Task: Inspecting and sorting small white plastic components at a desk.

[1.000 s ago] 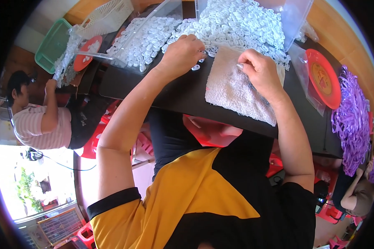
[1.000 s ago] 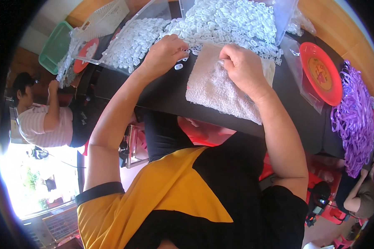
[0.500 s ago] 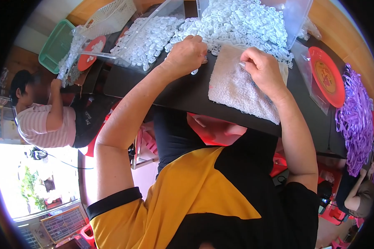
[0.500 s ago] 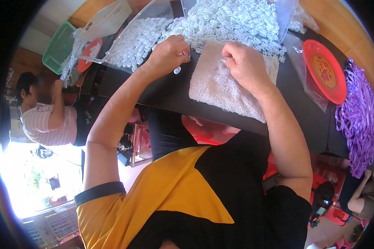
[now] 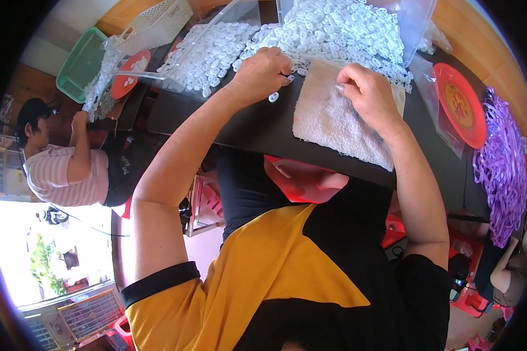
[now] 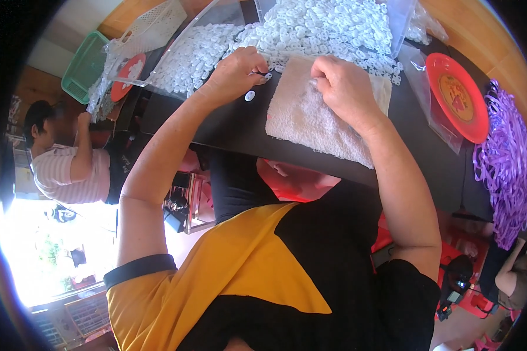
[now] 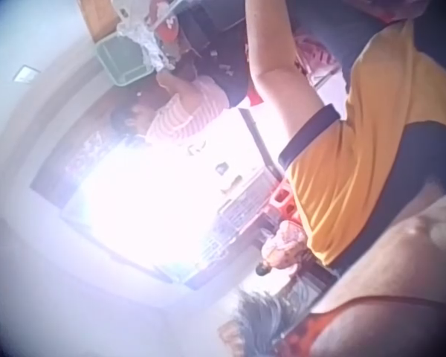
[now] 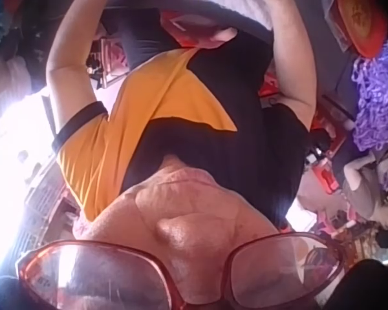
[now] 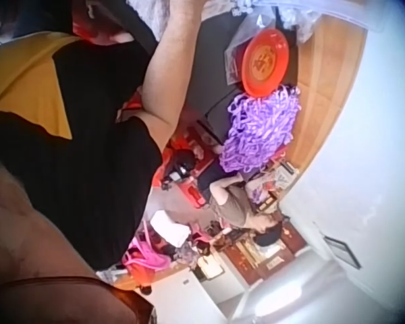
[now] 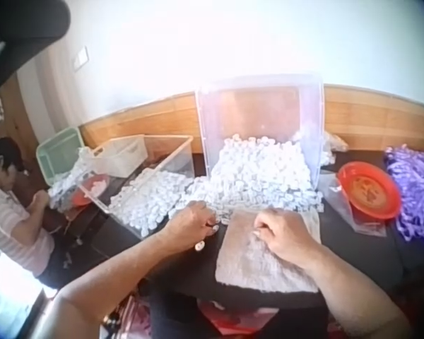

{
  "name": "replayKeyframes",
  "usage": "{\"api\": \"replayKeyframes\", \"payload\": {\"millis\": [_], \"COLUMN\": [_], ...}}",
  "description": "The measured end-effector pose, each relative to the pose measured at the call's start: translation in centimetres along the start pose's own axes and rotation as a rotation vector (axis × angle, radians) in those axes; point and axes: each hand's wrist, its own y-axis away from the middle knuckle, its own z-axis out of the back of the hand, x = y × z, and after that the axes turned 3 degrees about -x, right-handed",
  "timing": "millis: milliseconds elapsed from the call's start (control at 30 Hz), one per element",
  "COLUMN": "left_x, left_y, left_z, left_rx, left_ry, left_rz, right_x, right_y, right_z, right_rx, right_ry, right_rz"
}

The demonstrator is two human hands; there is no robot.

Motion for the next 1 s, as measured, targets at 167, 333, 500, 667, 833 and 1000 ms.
{"api": "replayKeyframes", "payload": {"millis": [167,333,500,667,833,1000], "left_x": [-0.7,-0.6,-0.7,-1.6,-2.2,-2.3], "left_y": [-0.7,-1.4,-1.7,-1.4,-1.5,-1.2], "left_z": [0.5,-0.1,-0.6,-0.8,-0.5,-0.5], "left_rx": [0.082,0.127,0.159,0.063,0.111,0.035], "left_ry": [0.044,0.132,0.082,0.049,0.069,0.162], "left_rz": [0.073,0.127,0.172,0.027,0.072,0.023], "right_x": [-0.1,0.1,0.1,-0.2,0.0,0.1], "right_y": [0.0,0.0,0.0,0.0,0.0,0.0], "right_z": [0.1,0.1,0.0,0.0,0.1,0.0], "right_rx": [0.016,0.018,0.008,0.004,0.005,0.013], "right_ry": [0.003,0.001,0.011,0.019,0.011,0.01], "right_rz": [-0.031,-0.038,-0.033,-0.016,-0.027,-0.039]}}
